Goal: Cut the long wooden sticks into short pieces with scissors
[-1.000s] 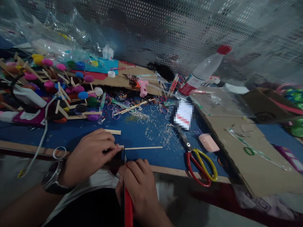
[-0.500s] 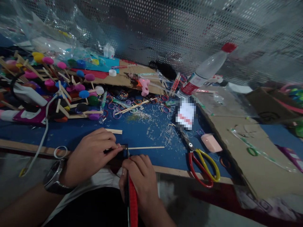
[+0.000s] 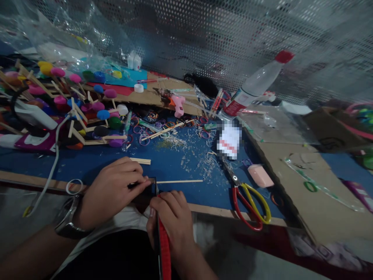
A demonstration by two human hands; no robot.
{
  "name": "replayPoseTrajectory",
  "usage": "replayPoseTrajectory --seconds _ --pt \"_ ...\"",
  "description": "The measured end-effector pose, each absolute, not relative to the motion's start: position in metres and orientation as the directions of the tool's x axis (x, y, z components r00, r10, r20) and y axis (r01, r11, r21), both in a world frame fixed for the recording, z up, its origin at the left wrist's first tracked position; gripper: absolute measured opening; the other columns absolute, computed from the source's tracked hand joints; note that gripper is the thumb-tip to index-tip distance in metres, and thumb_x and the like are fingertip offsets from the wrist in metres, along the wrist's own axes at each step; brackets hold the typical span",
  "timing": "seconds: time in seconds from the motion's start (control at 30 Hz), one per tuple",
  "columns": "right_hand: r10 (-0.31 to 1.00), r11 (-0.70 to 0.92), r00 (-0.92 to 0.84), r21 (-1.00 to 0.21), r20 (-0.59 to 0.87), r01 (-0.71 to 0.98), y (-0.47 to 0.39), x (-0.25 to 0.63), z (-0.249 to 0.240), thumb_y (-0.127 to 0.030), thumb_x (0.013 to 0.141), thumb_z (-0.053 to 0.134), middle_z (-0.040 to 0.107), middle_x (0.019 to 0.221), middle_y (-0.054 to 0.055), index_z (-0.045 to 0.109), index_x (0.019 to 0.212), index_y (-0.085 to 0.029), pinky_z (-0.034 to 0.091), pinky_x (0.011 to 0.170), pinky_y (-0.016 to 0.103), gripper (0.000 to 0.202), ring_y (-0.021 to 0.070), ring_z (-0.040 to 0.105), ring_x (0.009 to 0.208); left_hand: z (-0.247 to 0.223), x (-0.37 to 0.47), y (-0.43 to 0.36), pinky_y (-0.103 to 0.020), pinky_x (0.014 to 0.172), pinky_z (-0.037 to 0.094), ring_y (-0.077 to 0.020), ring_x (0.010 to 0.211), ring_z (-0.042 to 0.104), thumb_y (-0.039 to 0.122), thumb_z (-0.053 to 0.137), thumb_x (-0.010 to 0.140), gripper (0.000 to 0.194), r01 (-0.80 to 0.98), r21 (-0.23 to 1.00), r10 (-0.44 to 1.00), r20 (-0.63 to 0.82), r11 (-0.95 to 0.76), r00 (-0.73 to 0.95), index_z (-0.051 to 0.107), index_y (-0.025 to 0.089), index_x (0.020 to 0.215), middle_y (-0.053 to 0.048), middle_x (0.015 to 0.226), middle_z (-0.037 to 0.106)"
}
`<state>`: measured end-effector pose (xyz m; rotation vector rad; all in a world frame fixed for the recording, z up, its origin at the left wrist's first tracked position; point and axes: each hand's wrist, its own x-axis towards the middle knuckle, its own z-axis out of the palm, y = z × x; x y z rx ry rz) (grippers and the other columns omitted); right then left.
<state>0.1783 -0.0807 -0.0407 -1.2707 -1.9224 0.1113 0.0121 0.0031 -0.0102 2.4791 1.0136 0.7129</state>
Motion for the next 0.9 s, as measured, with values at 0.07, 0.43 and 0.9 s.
replayPoseTrajectory --seconds 0.07,0.43,0.9 --pt "0.801 0.489 -0.161 -0.475 0.576 0.732 -0.08 0.179 -0.04 -0.002 0.083 0.049 0.058 0.076 0.002 0.054 0.086 -0.02 0.041 0.067 0.033 0.02 0.0174 0.052 0.069 -0.01 0.012 0.003 -0.033 0.076 0.044 -0.0165 0.079 0.057 0.024 0.063 0.093 0.023 0.538 0.507 0.726 0.315 -0.673 0.611 0.068 0.016 0.072 0.0 0.076 0.065" --pt "0.786 0.485 -0.129 -0.473 0.605 0.736 -0.079 0.178 -0.045 -0.004 0.084 0.047 0.059 0.075 0.002 0.054 0.084 -0.021 0.042 0.068 0.033 0.019 0.0176 0.055 0.069 -0.012 0.011 0.003 -0.031 0.075 0.044 -0.0158 0.079 0.056 0.024 0.063 0.093 0.023 0.531 0.512 0.726 0.331 -0.675 0.603 0.069 0.017 0.072 0.001 0.076 0.065" --pt "0.826 0.467 -0.147 -0.512 0.545 0.721 -0.078 0.181 -0.034 -0.006 0.086 0.046 0.058 0.073 0.001 0.052 0.082 -0.023 0.043 0.068 0.034 0.019 0.0185 0.057 0.069 -0.012 0.012 0.002 -0.033 0.076 0.044 -0.0163 0.079 0.055 0.024 0.061 0.094 0.025 0.54 0.496 0.721 0.319 -0.681 0.616 0.067 0.017 0.071 0.0 0.075 0.063"
